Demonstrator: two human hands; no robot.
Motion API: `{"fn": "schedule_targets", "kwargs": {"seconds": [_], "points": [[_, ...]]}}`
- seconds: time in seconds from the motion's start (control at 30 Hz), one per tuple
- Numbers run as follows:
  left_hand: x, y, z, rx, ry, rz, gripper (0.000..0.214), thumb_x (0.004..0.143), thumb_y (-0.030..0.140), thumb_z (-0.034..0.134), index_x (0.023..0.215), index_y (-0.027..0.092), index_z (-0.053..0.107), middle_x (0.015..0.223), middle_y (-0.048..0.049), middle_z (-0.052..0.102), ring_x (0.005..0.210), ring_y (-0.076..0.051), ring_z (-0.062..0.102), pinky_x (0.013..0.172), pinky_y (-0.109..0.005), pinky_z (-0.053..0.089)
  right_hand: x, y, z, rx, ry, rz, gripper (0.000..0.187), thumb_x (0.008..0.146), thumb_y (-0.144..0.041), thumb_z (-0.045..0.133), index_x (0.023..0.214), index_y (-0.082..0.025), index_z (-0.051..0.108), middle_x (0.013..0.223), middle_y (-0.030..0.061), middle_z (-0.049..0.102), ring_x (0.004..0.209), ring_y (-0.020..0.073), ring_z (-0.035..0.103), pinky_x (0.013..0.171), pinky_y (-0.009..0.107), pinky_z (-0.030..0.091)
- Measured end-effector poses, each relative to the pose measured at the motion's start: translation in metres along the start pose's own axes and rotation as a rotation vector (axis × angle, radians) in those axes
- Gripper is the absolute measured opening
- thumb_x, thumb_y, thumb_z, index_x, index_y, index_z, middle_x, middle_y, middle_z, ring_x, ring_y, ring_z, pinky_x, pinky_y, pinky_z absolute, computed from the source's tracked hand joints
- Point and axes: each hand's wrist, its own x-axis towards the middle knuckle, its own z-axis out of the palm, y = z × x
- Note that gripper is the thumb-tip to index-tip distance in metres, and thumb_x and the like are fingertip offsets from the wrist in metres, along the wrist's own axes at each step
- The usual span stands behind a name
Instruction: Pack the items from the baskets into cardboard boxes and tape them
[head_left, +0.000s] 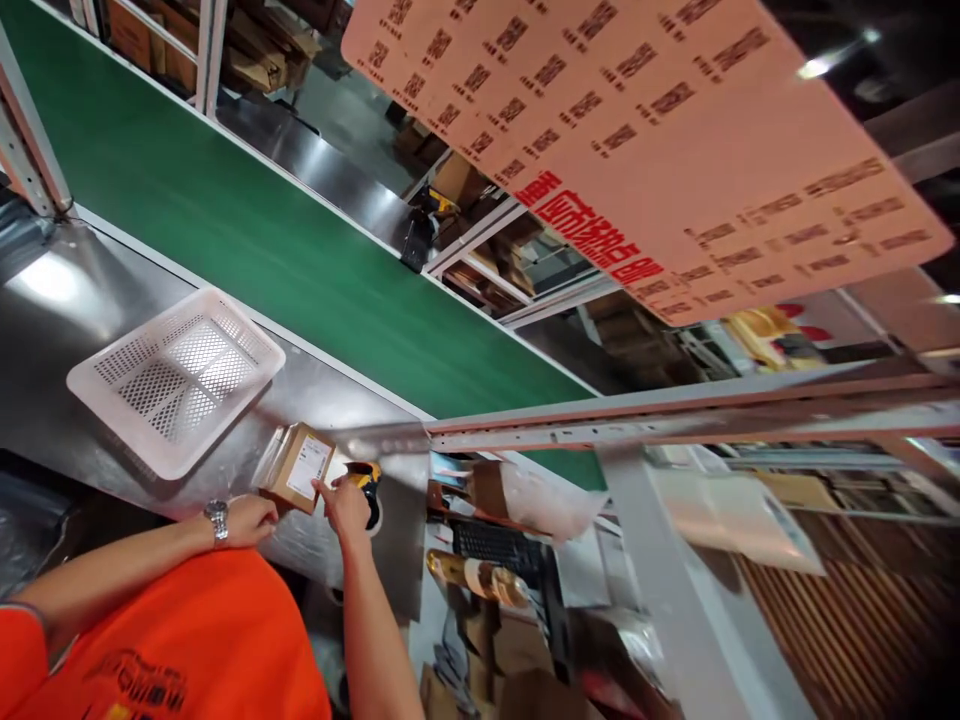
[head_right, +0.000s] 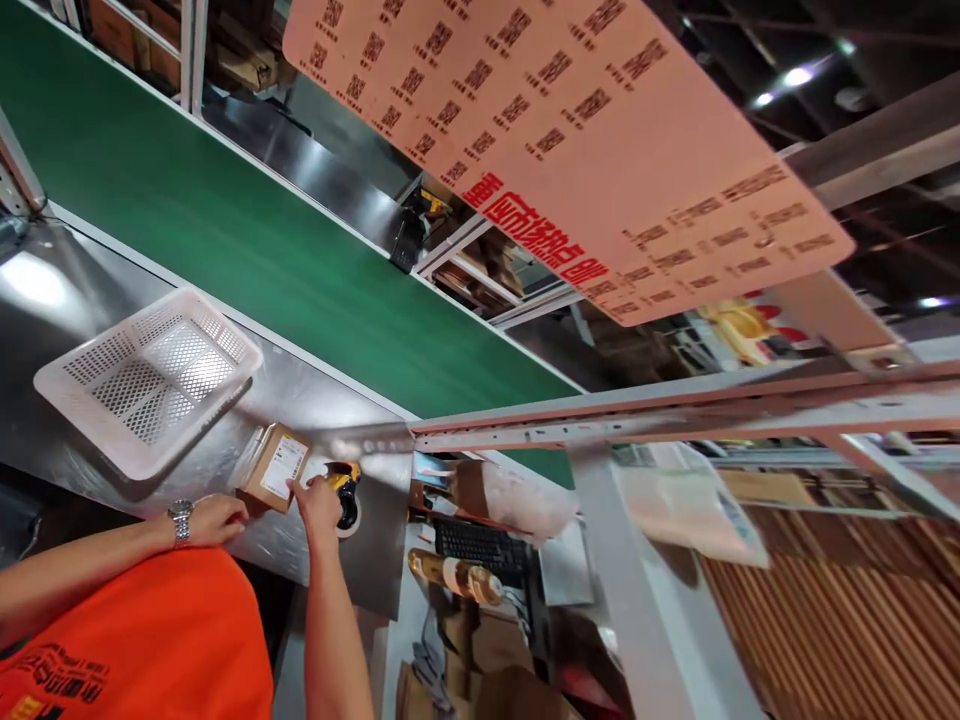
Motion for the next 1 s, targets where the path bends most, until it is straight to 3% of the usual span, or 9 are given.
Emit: {"fn": "schedule_targets", "kwargs": {"seconds": [0.1,0.2,0.3,0.47,0.57,0.63,0.73,0.87,1.0], "points": [[-0.001,-0.001,-0.011,-0.072,0.041,0.009,0.007,0.074,0.029,0.084,0.078,0.026,0.079,0.082,-0.0103,0.080,0.087,-0.034,0.076,0.100,-0.044,0.058,0.003,-0.010,0.008,0.047,0.113,-0.092,0.036,0.101,-0.034,0.064,0.126,-0.013,0.079,0.122,0.0235,0.084,0.112,0.0352,0.079,0.102,0.049,0.058],[-0.003,-0.002,-0.019,-0.020,0.033,0.014,0.008,0.080,0.030,0.081,0.085,0.025,0.081,0.084,-0.0102,0.081,0.087,-0.033,0.075,0.097,-0.041,0.058,0.010,-0.029,0.030,0.109,0.188,-0.224,0.044,0.109,-0.030,0.045,0.136,-0.015,0.076,0.144,0.0195,0.078,0.134,0.0299,0.071,0.118,0.046,0.053],[-0.006,-0.006,-0.028,0.087,-0.027,0.010,0.014,0.086,0.029,0.074,0.094,0.022,0.082,0.091,-0.0094,0.082,0.092,-0.031,0.077,0.096,-0.039,0.057,0.014,-0.044,0.058,0.129,0.206,-0.319,0.055,0.113,-0.037,0.037,0.148,-0.009,0.070,0.162,0.0241,0.066,0.154,0.0325,0.057,0.129,0.051,0.046],[-0.008,-0.015,-0.043,0.248,-0.119,-0.041,0.029,0.094,0.029,0.064,0.114,0.018,0.083,0.108,-0.0118,0.086,0.102,-0.030,0.078,0.098,-0.038,0.057,0.015,-0.047,0.084,0.007,0.178,-0.385,0.085,0.108,-0.059,0.050,0.169,0.000,0.047,0.181,0.0342,0.039,0.172,0.0449,0.029,0.137,0.069,0.031],[-0.007,-0.017,-0.051,0.273,-0.138,-0.039,0.035,0.098,0.027,0.058,0.120,0.014,0.082,0.112,-0.0143,0.086,0.106,-0.031,0.079,0.098,-0.039,0.057,0.014,-0.049,0.083,-0.139,0.140,-0.371,0.094,0.105,-0.056,0.057,0.173,0.005,0.036,0.185,0.0375,0.027,0.174,0.0525,0.020,0.137,0.071,0.026],[-0.006,-0.017,-0.054,0.272,-0.142,-0.020,0.036,0.098,0.026,0.056,0.119,0.014,0.082,0.113,-0.0145,0.086,0.106,-0.031,0.080,0.098,-0.039,0.057,0.011,-0.056,0.081,-0.171,0.129,-0.345,0.092,0.103,-0.046,0.059,0.174,0.007,0.035,0.185,0.0390,0.025,0.174,0.0560,0.018,0.137,0.074,0.024],[-0.002,-0.021,-0.057,0.244,-0.125,0.023,0.034,0.096,0.032,0.056,0.112,0.018,0.083,0.110,-0.0138,0.087,0.105,-0.032,0.082,0.099,-0.040,0.059,0.008,-0.072,0.079,-0.185,0.140,-0.353,0.087,0.097,-0.030,0.062,0.175,0.000,0.038,0.184,0.0357,0.031,0.174,0.0515,0.025,0.137,0.074,0.028],[0.014,-0.033,-0.056,0.180,-0.125,0.086,0.041,0.090,0.055,0.059,0.103,0.024,0.083,0.105,-0.0131,0.088,0.102,-0.036,0.083,0.098,-0.042,0.063,0.011,-0.087,0.080,-0.166,0.133,-0.440,0.086,0.090,-0.016,0.060,0.173,-0.001,0.044,0.183,0.0301,0.038,0.172,0.0452,0.037,0.136,0.065,0.039],[0.028,-0.049,-0.048,0.047,-0.107,0.045,0.057,0.077,0.079,0.060,0.095,0.031,0.085,0.109,-0.0113,0.090,0.109,-0.041,0.084,0.104,-0.046,0.066,-0.009,-0.065,0.086,-0.098,0.004,-0.622,0.091,0.094,-0.025,0.065,0.178,-0.008,0.036,0.185,0.0274,0.032,0.173,0.0457,0.032,0.137,0.068,0.036]]}}
